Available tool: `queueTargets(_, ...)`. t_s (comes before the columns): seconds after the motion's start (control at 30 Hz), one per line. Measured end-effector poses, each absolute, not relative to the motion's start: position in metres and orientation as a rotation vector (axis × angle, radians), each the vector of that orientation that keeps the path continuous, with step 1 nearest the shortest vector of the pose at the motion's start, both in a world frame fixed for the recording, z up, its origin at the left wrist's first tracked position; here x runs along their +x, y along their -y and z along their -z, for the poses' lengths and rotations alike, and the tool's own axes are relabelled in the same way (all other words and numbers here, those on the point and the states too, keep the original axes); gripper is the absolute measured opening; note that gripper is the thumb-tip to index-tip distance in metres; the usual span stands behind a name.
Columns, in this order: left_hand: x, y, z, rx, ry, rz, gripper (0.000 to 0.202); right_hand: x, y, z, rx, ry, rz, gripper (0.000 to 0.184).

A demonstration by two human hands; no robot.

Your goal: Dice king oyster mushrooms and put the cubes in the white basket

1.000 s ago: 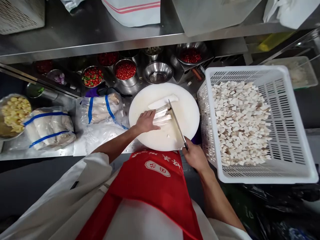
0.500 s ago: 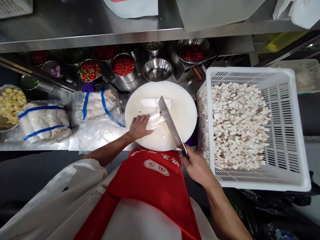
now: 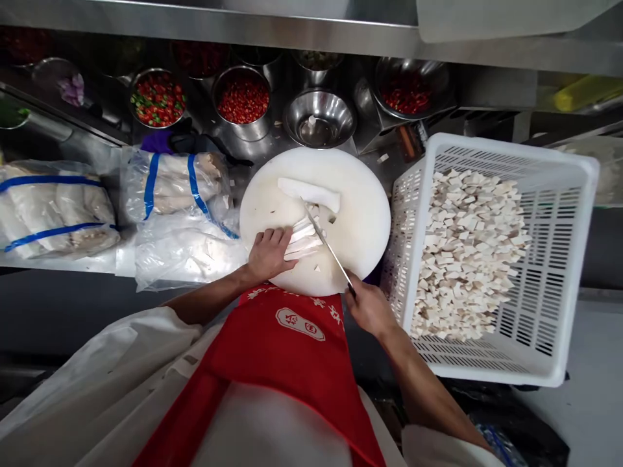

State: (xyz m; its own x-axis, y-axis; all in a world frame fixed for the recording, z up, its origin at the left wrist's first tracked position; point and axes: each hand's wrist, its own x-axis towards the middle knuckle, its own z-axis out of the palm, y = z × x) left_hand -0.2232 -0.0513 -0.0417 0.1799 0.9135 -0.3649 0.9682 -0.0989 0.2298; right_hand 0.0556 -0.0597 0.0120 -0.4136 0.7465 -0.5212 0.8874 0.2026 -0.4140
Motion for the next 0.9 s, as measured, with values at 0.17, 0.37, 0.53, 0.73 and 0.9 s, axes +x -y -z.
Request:
queueTargets(0.17, -0.222, 0.055, 0.042, 1.996, -1.781, 0.162, 0.087, 0.064, 0.072, -0.056, 1.596, -2.218, 1.148, 0.047)
queueTargets(0.37, -0.221, 0.054, 0.043, 1.977, -1.779, 0.173, 0.087, 0.033, 0.07, -0.018, 1.518, -2.195, 1.066, 0.05)
queueTargets(0.53, -0.222, 0.059, 0.04, 1.964, -1.816, 0.118, 0.097, 0.034, 0.07, -0.025, 1.567, -2.267, 1.013, 0.049)
queueTargets(0.73, -0.229, 0.071, 0.043, 1.972, -1.85, 0.083, 0.097, 0.03, 0.085, -0.042, 1.525, -2.178, 1.092, 0.049)
queueTargets(0.9, -0.231, 0.073, 0.044, 1.975, -1.827, 0.096, 0.092, 0.005, 0.073, -0.011, 1.54, -2.198, 0.999, 0.053)
